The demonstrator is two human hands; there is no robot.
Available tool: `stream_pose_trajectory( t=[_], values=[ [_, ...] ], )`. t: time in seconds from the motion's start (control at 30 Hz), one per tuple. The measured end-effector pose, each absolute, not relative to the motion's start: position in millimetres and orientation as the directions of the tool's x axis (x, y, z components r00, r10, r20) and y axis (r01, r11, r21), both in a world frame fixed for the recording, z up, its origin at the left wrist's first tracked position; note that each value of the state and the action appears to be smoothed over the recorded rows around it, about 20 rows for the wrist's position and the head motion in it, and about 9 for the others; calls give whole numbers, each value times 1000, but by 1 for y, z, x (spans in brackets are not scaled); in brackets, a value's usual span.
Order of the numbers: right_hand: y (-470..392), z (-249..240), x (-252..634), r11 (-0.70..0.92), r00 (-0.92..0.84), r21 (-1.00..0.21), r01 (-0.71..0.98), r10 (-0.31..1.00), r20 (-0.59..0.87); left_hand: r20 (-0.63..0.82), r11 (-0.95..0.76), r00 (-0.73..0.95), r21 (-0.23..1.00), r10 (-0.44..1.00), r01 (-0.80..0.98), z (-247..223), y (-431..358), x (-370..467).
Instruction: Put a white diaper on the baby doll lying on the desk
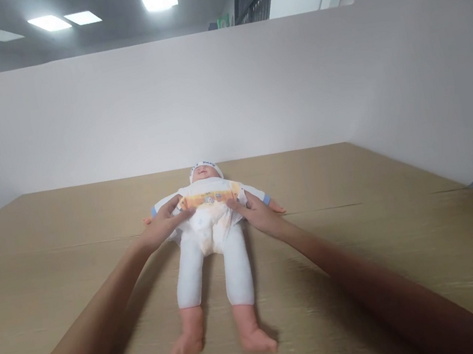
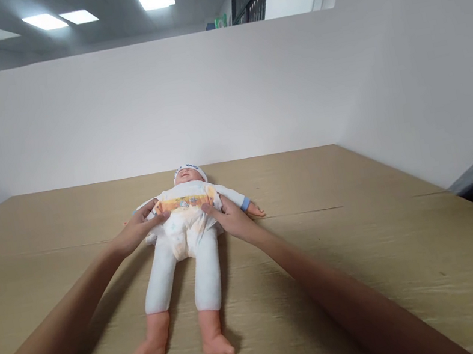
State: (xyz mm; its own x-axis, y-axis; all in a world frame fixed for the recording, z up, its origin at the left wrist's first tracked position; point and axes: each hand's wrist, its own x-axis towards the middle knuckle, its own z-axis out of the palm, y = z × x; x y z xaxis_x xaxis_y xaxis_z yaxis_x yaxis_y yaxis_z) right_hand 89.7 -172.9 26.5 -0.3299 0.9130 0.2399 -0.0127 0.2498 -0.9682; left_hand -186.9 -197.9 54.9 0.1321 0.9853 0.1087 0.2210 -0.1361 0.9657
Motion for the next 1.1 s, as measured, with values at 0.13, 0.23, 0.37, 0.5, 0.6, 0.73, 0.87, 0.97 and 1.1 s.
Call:
stream_pose_trajectory(
  t=[0.13, 0.23, 0.37, 0.5, 0.6, 0.73, 0.87, 0.97, 1.1],
  values=[
    [-167, 26, 85, 240, -332, -971, -13, 915, 231, -12, 14, 197, 1000, 980, -6, 42, -187, -190],
    [-164, 26, 83, 198, -337, -979, -42, 920, 200, -50, 76, 195, 988, 980, -132, 33, -182, -192],
    [-161, 23, 82, 84, -341, -993, -85, 934, 108, -53, 91, 187, 976, 981, -200, 20, -179, -192],
    [-161, 21, 82, 11, -376, -987, -161, 924, 71, -63, 116, 185, 949, 981, -294, 12, -177, -194],
    [-161, 21, 81, -14, -377, -975, -224, 923, 73, -68, 128, 201, 944, 977, -303, 10, -176, -194],
    [-160, 19, 80, -16, -383, -966, -258, 920, 87, -94, 163, 239, 943, 967, -290, 13, -177, -193],
    [-158, 17, 79, -19, -379, -963, -270, 921, 87, -181, 237, 247, 946, 952, -221, 20, -178, -199],
    [-157, 16, 80, -24, -389, -960, -278, 917, 90, -225, 272, 267, 949, 937, -156, 25, -177, -207],
    [-158, 16, 80, -27, -396, -961, -274, 914, 88, -246, 292, 306, 950, 920, -112, 30, -176, -219]
  ],
)
